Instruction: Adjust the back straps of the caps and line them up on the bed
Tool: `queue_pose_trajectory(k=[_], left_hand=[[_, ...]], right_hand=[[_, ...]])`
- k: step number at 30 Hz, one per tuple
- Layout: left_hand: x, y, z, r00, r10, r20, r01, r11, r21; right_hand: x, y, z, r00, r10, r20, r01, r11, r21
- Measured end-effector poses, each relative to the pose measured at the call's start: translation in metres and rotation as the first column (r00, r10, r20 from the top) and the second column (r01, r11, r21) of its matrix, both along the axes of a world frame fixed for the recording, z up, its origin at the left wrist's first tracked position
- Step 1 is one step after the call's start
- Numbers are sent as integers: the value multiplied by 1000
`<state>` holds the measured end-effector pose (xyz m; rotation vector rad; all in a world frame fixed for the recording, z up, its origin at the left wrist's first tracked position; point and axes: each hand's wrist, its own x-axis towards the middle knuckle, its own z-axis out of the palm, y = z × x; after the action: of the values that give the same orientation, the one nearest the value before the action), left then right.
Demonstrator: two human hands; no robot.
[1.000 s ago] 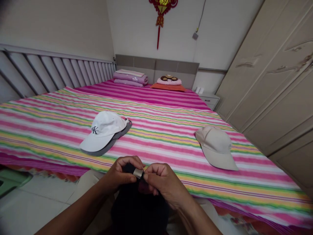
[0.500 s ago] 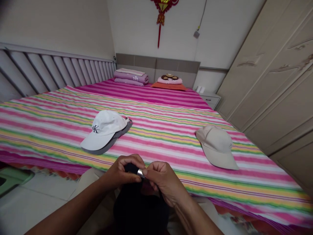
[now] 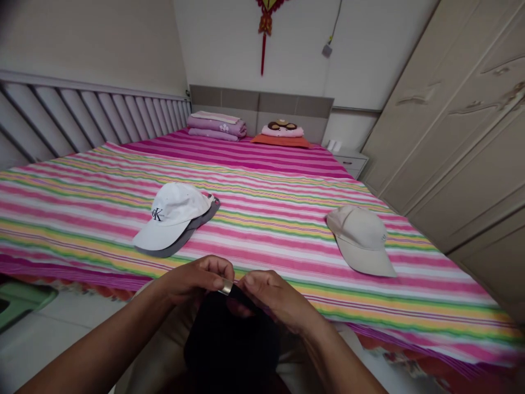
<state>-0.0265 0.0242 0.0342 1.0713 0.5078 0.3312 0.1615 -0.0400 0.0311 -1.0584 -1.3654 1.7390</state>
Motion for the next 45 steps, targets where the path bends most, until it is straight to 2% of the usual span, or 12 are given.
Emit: queue_pose_trajectory(k=[4,7,9,19,23,30,36,45], left_hand=[[-3,0,-4,998,51,43,-50,998,-30],[-4,2,-6,998,67,9,-66,997,-34],[-5,3,-7,998,68,9,-68,997,-31],[-7,7,-4,999,33,-6,-33,999,-18],[-6,5,-1,999,37,4,-37,999,1],[5,-7,6,999,32,-13,-31,997,68],[10,-13,7,996,80,31,-82,993,85],[11,-15,5,992,120,36,-123,987,107]], right_hand=[[12,1,-18,995,90,35,-89,995,-42],[15,-2,-28,999,27,-45,-32,994,-100],[17,-5,-29,997,-36,-62,30,994,-104],[33,-15,-6,996,-89,23,87,993,83],[33,-17,2,994,-97,49,91,989,114],[19,-14,9,991,-55,120,53,998,16],[5,-13,12,978,-142,154,141,990,16],[-3,-12,9,976,-201,79,204,979,-26]])
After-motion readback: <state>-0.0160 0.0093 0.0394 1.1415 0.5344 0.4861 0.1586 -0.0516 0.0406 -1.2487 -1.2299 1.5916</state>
